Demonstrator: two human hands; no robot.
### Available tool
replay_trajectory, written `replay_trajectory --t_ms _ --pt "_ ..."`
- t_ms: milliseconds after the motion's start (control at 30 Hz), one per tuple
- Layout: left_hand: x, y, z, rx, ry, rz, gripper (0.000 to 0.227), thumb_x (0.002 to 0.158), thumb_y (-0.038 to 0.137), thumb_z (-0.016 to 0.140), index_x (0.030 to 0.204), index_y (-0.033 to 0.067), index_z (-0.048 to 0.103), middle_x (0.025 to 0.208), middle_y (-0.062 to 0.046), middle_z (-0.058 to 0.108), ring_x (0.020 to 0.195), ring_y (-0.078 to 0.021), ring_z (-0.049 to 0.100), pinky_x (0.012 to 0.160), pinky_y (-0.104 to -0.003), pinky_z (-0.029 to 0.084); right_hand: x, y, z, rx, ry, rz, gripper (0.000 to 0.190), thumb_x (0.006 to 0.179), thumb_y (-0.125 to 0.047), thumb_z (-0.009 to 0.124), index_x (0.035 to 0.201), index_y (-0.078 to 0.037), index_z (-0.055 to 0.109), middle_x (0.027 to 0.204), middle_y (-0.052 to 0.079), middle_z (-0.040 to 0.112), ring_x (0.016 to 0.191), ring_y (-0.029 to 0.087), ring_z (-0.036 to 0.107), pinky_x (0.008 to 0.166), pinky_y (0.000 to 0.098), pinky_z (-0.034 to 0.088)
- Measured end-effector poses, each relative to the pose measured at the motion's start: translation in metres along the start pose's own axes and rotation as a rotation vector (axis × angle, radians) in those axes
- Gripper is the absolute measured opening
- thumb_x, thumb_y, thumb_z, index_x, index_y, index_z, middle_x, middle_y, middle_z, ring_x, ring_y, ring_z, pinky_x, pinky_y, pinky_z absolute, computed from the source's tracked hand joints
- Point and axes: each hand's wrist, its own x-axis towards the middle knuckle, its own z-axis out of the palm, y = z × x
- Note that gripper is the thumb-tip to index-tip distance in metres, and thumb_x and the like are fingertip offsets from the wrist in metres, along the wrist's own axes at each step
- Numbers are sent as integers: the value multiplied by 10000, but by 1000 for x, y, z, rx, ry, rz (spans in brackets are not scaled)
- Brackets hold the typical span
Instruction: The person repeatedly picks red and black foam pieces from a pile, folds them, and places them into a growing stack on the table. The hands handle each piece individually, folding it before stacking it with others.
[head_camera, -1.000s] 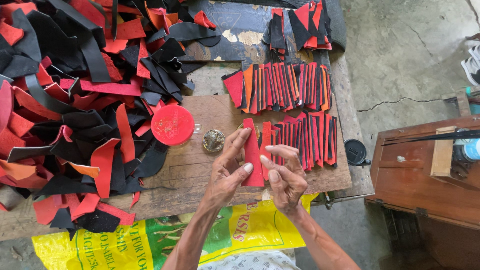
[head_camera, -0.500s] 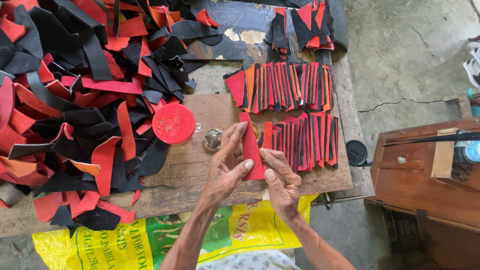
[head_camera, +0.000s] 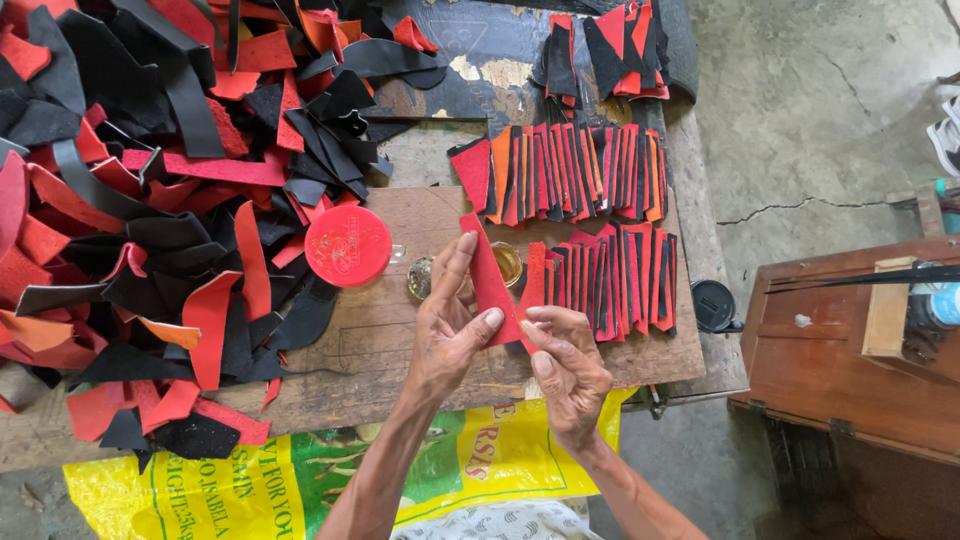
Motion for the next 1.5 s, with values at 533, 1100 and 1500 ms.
replay_trajectory --t_ms 533,1100,1500 --pt "2 0 -2 17 15 17 834 893 67 746 1606 16 315 1617 -102 290 1490 -218 378 1151 -388 507 15 -5 -8 -310 -54 -289 290 994 -231 639 1197 -52 742 1313 138 612 1263 305 521 1110 445 445" --pt "-15 5 8 -536 -292 -382 956 851 21 815 1632 -53 269 1628 -206 366 1181 -268 602 948 -347 547 46 2 -25 -155 -165 -24 535 1100 -292 438 1568 -33 449 1573 153 430 1506 275 363 1283 407 250" --pt "-3 -6 -1 76 -165 -62 862 870 145 824 1599 -66 414 1653 -158 390 1612 -238 376 1311 -369 341 21 -7 -26 -307 -243 -118 522 1055 -306 439 1490 -39 544 1511 156 495 1364 276 448 1164 412 355"
